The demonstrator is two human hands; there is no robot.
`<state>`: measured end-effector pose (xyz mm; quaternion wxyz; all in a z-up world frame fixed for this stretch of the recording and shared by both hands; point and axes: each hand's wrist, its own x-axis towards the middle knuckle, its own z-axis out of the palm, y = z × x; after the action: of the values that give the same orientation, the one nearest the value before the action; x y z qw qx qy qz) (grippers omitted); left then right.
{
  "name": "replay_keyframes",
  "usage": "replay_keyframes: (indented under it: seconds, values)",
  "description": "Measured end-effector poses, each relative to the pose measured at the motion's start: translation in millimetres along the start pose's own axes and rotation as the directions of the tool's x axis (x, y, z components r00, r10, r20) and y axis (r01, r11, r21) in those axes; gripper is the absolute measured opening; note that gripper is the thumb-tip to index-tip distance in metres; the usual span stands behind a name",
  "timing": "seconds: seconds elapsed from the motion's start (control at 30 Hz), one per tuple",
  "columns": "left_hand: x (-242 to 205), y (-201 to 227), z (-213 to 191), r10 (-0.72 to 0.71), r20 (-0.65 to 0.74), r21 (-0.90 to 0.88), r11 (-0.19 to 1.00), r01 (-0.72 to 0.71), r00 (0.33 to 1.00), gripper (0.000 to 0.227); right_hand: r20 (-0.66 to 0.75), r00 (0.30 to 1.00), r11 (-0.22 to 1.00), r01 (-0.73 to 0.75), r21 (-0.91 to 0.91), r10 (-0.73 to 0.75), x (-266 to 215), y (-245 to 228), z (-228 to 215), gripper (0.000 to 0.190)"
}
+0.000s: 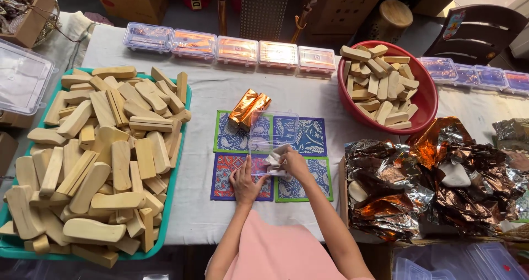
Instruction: The person wipes a wooden block with a white cloth, then wraps it in copper foil. The wrapped block is placed into a clear plastic container, which is then closed and set aside.
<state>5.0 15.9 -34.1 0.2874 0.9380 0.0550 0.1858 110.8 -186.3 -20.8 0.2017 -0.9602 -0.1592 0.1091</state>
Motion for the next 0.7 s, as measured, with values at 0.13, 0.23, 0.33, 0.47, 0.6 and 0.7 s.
replay_keyframes:
  seconds: [0.13,0.23,0.33,0.47,0.6,0.7]
  values:
    - [-0.6,1.5,1.6,0.006,-0.017,-0.016,1.0,-0.006,1.0,0.103,0.057,0.997,0.995,0.053,0.081,-0.058,5.4,11.9,12.3,0.02]
    - [1.2,4.9,-2.8,-0.002,0.003,0.004,1.0,0.002,1.0,0.102,0.132,0.981,0.986,0.132,0.1,-0.145,21.2,13.8,28.8,0.021]
    - [0.8,4.4,-3.7,-0.002,-0.001,-0.019,1.0,0.002,1.0,0.103,0.111,0.988,0.989,0.099,0.114,-0.112,23.1,-24.8,28.5,0.015]
    - [-0.2,1.4,0.7,-0.009,-0.001,-0.014,1.0,0.009,1.0,0.099,-0.129,0.965,0.94,0.252,0.232,-0.227,19.3,-70.7,39.7,0.012]
    - [-1.1,0.8,-0.1,0.002,-0.01,-0.021,1.0,-0.002,1.0,0.099,-0.34,0.934,0.953,0.199,0.228,-0.113,20.6,-84.5,34.8,0.023]
    - [-1.6,-1.2,1.0,0.004,-0.006,-0.028,1.0,-0.004,1.0,0.1,-0.372,0.926,0.976,0.138,0.167,-0.067,23.9,-81.9,33.6,0.025]
